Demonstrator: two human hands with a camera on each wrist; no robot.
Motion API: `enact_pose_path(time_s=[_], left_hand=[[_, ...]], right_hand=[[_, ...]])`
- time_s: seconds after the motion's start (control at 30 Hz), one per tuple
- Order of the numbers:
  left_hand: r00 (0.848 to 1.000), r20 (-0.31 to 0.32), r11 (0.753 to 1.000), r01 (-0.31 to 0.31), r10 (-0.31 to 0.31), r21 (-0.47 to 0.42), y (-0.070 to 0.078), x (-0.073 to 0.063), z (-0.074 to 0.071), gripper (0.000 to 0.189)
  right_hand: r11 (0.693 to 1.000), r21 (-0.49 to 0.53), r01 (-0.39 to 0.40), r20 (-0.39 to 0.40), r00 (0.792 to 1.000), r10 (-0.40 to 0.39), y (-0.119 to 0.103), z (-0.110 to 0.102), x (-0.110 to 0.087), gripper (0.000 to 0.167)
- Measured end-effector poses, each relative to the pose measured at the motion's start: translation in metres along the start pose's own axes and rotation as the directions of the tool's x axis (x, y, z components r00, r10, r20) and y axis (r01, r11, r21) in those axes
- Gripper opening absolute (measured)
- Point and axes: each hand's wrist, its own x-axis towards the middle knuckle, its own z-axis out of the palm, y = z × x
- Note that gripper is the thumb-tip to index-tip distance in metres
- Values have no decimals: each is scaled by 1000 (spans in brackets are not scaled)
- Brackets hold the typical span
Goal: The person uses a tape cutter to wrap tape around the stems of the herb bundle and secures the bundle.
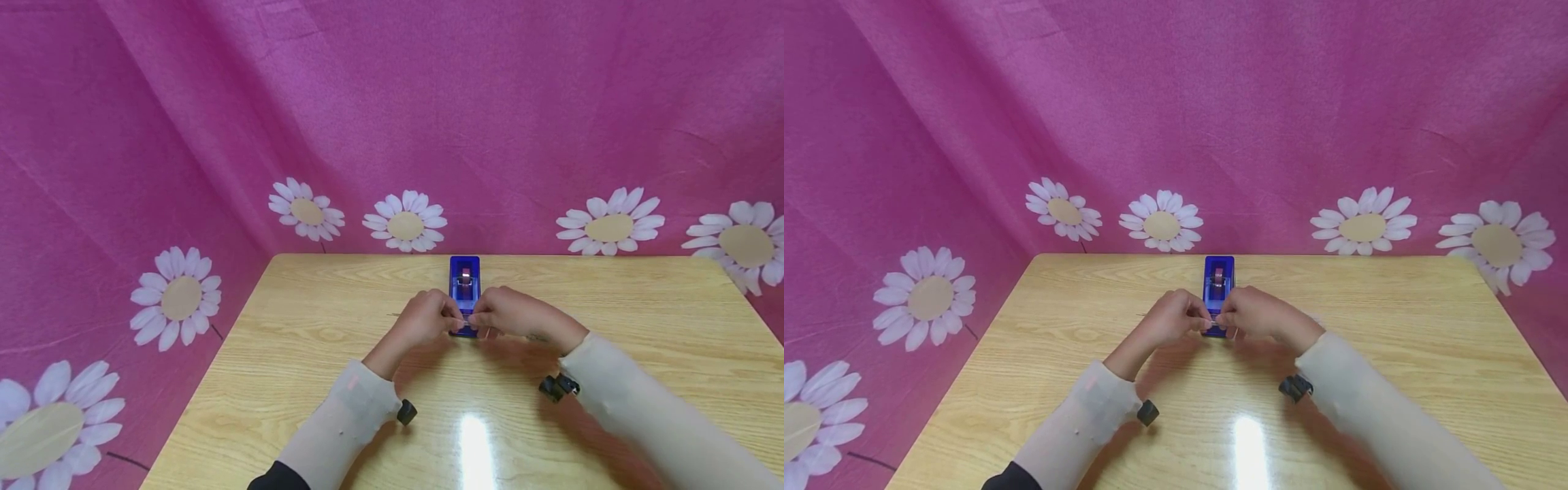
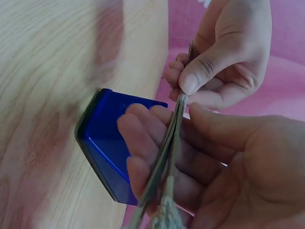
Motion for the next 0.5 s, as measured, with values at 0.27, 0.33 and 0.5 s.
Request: enact_pose_path(time_s=[0.27,0.33,0.5], left_hand=[[999,-32,1000,-30,30,7,-2,1,1,10],[999,-31,1000,-23,23,-4,-2,1,1,11],[1000,-3,997,9,-9,-79,-2,0,0,12]], right_hand=[[993,113,-22,-2,1000,22,7,2,6,26],[991,132,-23,-30,999,28,7,3,6,25],[990,127,-66,-127,989,83,3,9,1,21]])
